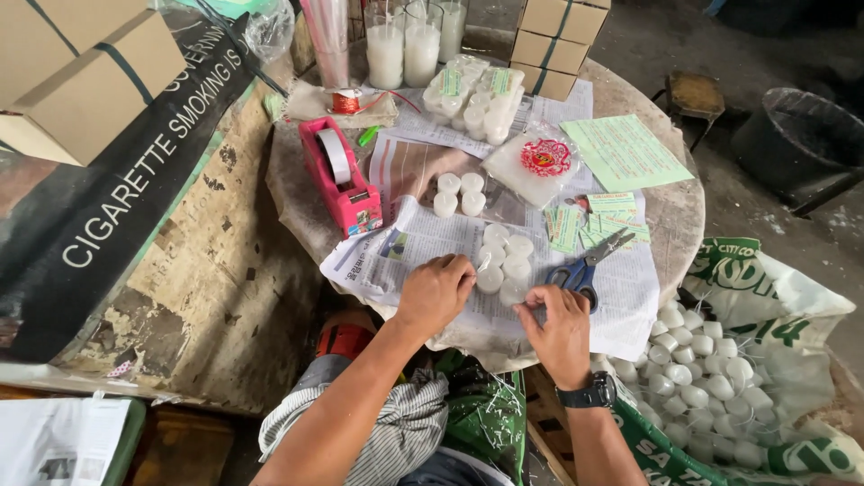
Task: The person trims excess material from small white candles using shears and then places the candles into clear plastic bags, adding a small label to one of the bags.
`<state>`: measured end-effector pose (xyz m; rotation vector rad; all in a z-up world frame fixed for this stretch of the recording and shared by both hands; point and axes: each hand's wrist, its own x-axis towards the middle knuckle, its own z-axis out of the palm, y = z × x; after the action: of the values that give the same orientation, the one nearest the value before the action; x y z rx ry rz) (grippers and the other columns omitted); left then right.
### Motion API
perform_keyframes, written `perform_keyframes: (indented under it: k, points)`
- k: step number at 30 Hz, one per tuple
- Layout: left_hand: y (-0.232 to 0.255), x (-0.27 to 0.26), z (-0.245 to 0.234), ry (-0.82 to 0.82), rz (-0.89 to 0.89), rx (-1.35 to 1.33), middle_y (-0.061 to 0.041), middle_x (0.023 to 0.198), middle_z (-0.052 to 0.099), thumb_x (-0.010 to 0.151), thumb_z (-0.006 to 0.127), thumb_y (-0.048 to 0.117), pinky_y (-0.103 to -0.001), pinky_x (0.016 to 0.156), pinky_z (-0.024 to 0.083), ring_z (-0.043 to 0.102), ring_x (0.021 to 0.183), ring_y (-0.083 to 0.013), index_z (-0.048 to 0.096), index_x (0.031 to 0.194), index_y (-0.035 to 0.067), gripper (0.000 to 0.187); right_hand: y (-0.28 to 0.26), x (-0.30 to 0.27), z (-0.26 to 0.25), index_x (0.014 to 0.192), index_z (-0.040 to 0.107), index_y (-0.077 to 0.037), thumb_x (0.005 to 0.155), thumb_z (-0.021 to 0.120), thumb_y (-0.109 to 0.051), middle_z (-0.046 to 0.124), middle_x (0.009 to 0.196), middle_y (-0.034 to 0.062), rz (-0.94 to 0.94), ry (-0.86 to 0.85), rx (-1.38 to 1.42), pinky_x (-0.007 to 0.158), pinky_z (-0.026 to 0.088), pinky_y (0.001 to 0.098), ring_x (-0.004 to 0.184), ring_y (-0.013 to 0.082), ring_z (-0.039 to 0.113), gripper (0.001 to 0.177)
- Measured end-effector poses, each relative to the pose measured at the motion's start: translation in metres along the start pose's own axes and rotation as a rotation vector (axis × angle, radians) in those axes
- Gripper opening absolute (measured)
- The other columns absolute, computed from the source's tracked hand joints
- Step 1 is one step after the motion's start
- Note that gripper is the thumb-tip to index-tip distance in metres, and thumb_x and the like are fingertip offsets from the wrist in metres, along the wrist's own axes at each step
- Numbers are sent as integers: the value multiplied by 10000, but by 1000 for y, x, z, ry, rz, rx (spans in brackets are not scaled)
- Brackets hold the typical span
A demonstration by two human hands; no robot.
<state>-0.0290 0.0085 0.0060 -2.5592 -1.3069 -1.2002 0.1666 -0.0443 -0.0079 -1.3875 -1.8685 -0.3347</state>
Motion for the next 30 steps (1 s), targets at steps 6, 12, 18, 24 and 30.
perform_keyframes:
  k: [6,12,18,24,30]
  points:
    - [19,2,-14,-90,-88,-37,-132,830,513,567,658,534,-440,583,480,590,672,-348,445,1018,92,666,-6,10,-12,937,473,-180,693,652,-373,560,823,-46,-51,-9,-103,778,359,325,787,158,553,359]
    - [32,0,21,298,409,48,-46,716,393,854,436,364,-328,520,375,491,610,-247,481,745,123,268,2,13,-6,910,524,-184,728,652,-276,588,808,-53,8,-69,32,784,359,300,783,155,567,241]
    - [40,3,14,382,451,122,-35,683,328,849,405,151,-299,494,315,419,565,-209,448,717,120,142,3,13,-9,896,567,-187,760,607,-196,610,740,-34,83,-108,92,828,369,324,778,173,584,142]
    - [37,0,13,403,430,133,-33,702,357,863,343,112,-294,490,322,439,593,-200,453,755,124,155,-8,15,-9,897,554,-201,724,615,-145,567,704,-52,-82,20,-129,823,367,302,726,131,554,191]
    - [37,1,22,413,245,79,-9,668,423,787,510,141,-271,477,392,517,580,-170,510,730,130,58,-12,10,-3,929,522,-188,689,582,-83,547,636,-39,-75,0,-115,838,370,300,650,127,540,269]
